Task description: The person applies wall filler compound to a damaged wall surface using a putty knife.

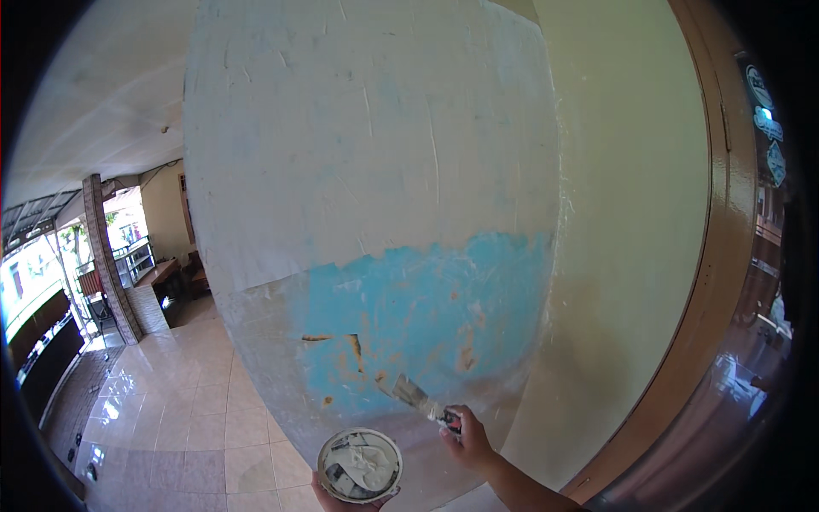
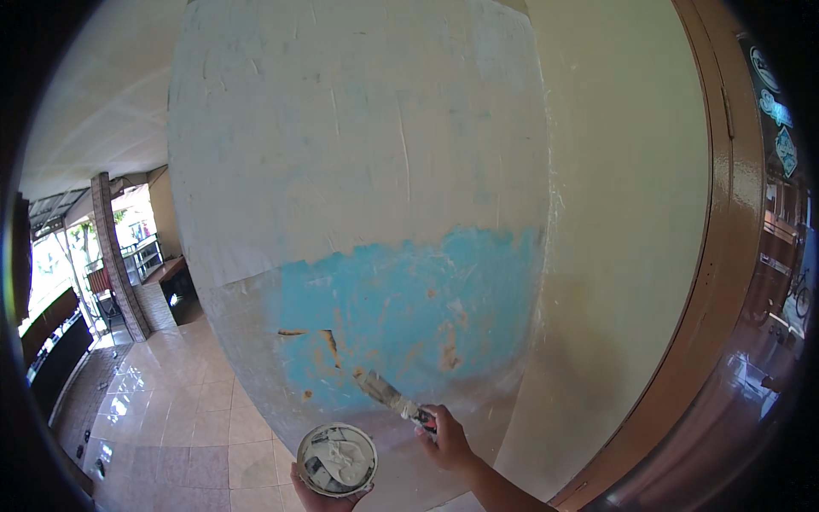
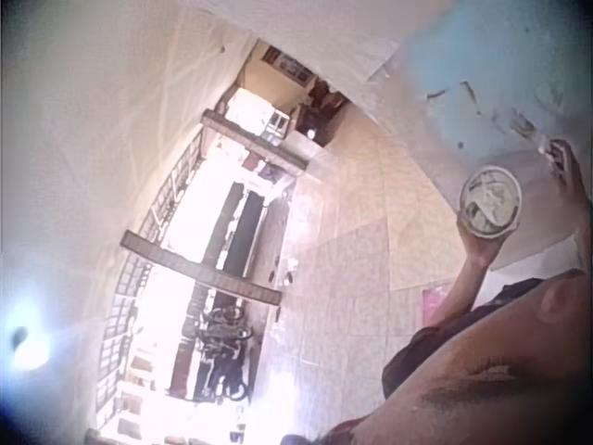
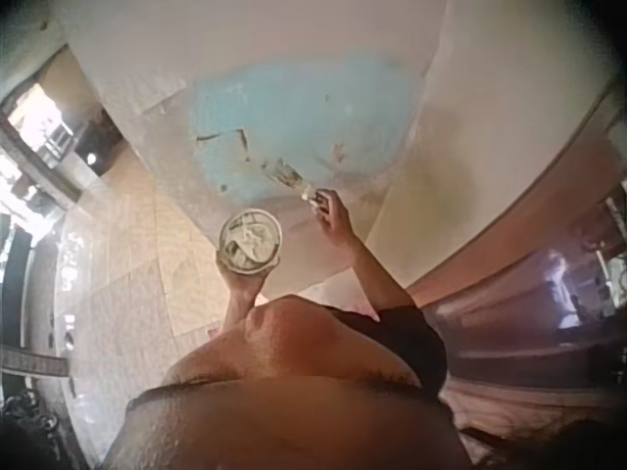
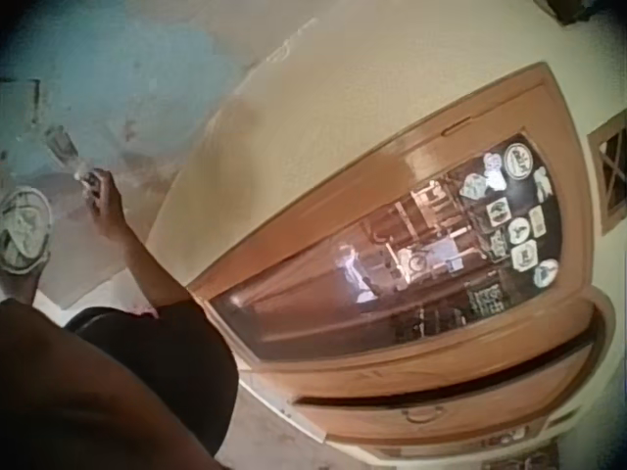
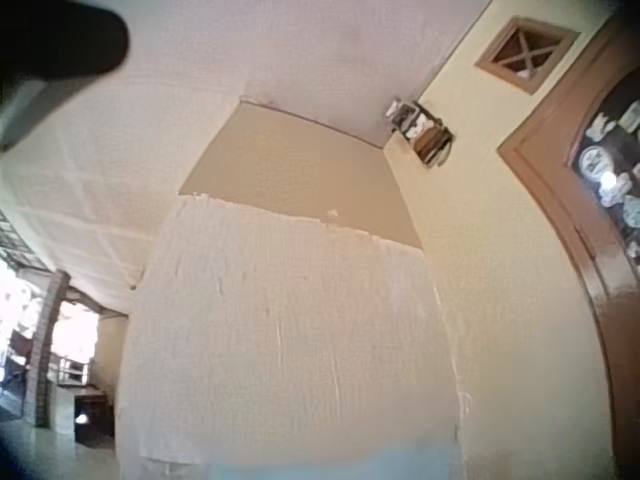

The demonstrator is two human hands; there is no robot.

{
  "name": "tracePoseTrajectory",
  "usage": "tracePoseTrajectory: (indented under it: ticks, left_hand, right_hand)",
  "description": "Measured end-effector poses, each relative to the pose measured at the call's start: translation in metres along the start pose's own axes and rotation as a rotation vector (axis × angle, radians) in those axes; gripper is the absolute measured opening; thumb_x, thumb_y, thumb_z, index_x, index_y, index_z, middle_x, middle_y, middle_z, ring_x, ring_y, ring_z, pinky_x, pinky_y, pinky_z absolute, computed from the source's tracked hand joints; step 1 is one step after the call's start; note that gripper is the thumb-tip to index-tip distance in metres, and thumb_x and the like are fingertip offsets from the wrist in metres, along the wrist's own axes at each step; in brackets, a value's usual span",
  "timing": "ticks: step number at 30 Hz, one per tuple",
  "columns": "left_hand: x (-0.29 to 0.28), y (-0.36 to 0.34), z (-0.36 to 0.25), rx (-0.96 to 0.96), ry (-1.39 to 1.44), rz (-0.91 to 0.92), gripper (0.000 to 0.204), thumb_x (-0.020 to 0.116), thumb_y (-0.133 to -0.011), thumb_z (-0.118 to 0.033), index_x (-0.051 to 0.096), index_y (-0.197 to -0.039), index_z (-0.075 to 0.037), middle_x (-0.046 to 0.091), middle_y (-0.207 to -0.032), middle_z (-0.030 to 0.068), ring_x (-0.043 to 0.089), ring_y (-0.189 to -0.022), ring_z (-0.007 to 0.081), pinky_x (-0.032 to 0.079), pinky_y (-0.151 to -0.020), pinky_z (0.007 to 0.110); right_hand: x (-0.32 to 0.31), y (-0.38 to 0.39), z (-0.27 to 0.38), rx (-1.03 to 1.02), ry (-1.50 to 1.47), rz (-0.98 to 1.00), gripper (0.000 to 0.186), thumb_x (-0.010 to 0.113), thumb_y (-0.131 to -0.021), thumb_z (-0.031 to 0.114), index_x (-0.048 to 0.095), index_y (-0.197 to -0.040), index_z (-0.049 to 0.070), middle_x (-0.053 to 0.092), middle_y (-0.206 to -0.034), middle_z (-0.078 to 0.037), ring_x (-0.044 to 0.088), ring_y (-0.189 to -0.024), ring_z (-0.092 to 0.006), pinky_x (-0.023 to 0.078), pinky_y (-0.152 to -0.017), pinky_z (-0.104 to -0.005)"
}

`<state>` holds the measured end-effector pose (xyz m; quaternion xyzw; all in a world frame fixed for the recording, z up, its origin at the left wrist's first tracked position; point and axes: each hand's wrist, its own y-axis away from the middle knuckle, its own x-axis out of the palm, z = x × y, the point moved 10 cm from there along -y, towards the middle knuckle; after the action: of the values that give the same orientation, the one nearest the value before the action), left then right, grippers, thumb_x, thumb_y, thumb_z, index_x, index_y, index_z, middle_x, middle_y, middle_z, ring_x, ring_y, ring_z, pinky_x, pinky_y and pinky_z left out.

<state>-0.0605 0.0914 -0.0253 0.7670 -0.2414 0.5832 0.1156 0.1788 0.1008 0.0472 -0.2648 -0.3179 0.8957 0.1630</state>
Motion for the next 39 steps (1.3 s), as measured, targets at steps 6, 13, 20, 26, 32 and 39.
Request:
tracePoseTrajectory:
  ticks: [6,13,20,26,32,39]
  left_hand:
    - [0.012,-0.018,0.014,0.211,-0.314,-0.196,0.077,0.054,-0.087,-0.064,0.043,-0.148,-0.020,0.046,-0.150,0.0114,0.045,-0.136,0.0389,0.048,-0.097,0.068]
    - [0.031,-0.040,0.048,0.106,-0.111,-0.207,0.082,0.057,-0.084,-0.068,0.042,-0.149,-0.021,0.045,-0.151,0.0109,0.044,-0.137,0.0399,0.048,-0.095,0.068]
    - [0.030,-0.064,0.079,0.098,-0.173,-0.159,0.085,0.059,-0.082,-0.070,0.039,-0.151,-0.024,0.043,-0.152,0.0112,0.041,-0.138,0.0409,0.046,-0.098,0.069]
    - [0.025,-0.075,0.085,0.169,-0.208,-0.216,0.087,0.058,-0.083,-0.071,0.036,-0.152,-0.024,0.040,-0.154,0.0116,0.040,-0.139,0.0415,0.046,-0.099,0.069]
    - [0.010,-0.074,0.095,0.134,-0.106,-0.203,0.089,0.057,-0.083,-0.073,0.033,-0.154,-0.024,0.037,-0.156,0.0117,0.039,-0.140,0.0424,0.045,-0.099,0.069]
    - [0.002,-0.084,0.101,0.082,-0.133,-0.221,0.091,0.057,-0.082,-0.074,0.032,-0.154,-0.025,0.035,-0.158,0.0116,0.037,-0.141,0.0434,0.045,-0.098,0.070]
  right_hand:
    - [-0.093,-0.045,-0.010,-0.205,0.063,-0.266,0.047,0.062,-0.093,0.020,0.045,-0.132,-0.002,0.063,-0.107,-0.021,0.066,-0.090,-0.0330,0.054,-0.081,-0.0401]
    - [-0.238,-0.176,0.018,-0.392,0.196,-0.595,0.048,0.058,-0.098,0.020,0.042,-0.138,0.000,0.062,-0.117,-0.023,0.065,-0.103,-0.0352,0.052,-0.089,-0.0419]
    - [-0.325,-0.309,0.072,-0.438,0.363,-0.696,0.045,0.055,-0.099,0.014,0.040,-0.140,0.005,0.059,-0.124,-0.027,0.060,-0.112,-0.0440,0.049,-0.094,-0.0467]
    - [-0.308,-0.331,0.039,-0.266,0.551,-0.561,0.049,0.056,-0.100,0.018,0.038,-0.143,0.008,0.059,-0.111,-0.026,0.062,-0.101,-0.0460,0.052,-0.084,-0.0522]
    - [-0.292,-0.274,-0.018,-0.202,0.476,-0.510,0.046,0.056,-0.099,0.016,0.040,-0.141,0.004,0.059,-0.125,-0.027,0.060,-0.111,-0.0460,0.050,-0.093,-0.0498]
    - [-0.324,-0.287,0.023,-0.362,0.338,-0.645,0.039,0.059,-0.097,0.014,0.045,-0.132,0.004,0.061,-0.119,-0.025,0.061,-0.109,-0.0446,0.050,-0.090,-0.0482]
